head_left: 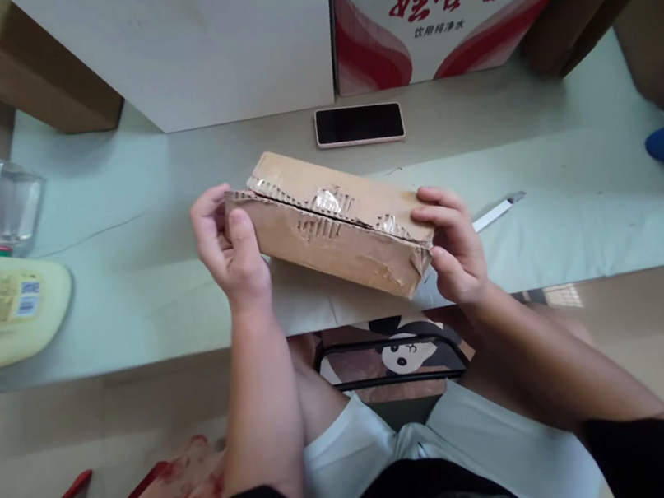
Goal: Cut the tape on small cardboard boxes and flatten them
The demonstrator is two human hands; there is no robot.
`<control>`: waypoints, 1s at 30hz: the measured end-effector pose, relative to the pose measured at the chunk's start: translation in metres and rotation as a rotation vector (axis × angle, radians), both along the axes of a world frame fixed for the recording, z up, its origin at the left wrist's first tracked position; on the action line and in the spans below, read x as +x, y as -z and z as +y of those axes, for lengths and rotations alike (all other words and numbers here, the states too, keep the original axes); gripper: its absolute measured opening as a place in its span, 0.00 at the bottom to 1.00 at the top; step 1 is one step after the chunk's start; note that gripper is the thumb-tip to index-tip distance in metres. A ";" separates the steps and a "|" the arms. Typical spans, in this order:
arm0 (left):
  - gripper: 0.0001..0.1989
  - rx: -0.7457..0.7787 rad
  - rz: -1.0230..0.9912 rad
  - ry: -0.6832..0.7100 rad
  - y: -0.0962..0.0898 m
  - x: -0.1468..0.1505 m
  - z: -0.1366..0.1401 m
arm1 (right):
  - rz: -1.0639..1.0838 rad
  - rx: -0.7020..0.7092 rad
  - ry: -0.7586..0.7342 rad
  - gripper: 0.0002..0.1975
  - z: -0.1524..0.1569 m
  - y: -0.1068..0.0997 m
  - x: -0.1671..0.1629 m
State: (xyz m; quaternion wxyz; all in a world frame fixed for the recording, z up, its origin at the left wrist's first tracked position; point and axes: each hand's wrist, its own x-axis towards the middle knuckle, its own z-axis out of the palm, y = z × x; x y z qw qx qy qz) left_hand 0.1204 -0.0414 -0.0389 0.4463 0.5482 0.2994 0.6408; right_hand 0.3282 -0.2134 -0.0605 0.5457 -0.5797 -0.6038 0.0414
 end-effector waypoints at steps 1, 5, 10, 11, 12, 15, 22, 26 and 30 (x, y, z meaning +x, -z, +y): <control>0.11 0.004 0.035 0.001 0.001 -0.002 0.002 | 0.005 0.002 0.008 0.20 0.000 0.001 0.000; 0.10 0.097 0.261 -0.005 0.005 -0.011 0.011 | 0.016 -0.009 0.005 0.21 0.000 0.005 0.000; 0.10 0.160 0.395 -0.022 0.006 -0.016 0.017 | 0.023 -0.020 0.002 0.20 0.001 0.002 0.001; 0.10 0.152 0.393 -0.026 0.006 -0.016 0.017 | 0.026 -0.023 -0.006 0.20 0.001 0.002 0.001; 0.11 0.135 0.385 -0.023 0.006 -0.017 0.019 | 0.041 -0.025 -0.017 0.21 0.001 0.002 0.001; 0.13 0.000 0.294 -0.036 0.005 -0.023 0.026 | 0.167 -0.056 -0.057 0.29 0.001 0.007 0.002; 0.16 -0.345 -0.047 -0.184 0.012 -0.039 0.050 | 0.327 -0.442 -0.251 0.32 0.011 0.006 -0.002; 0.12 -0.437 -0.036 0.040 0.014 -0.029 0.038 | 0.230 -0.278 -0.348 0.39 0.014 -0.003 -0.003; 0.23 -0.688 0.023 0.301 0.012 -0.009 0.013 | 0.131 -0.208 -0.320 0.39 0.014 -0.008 0.001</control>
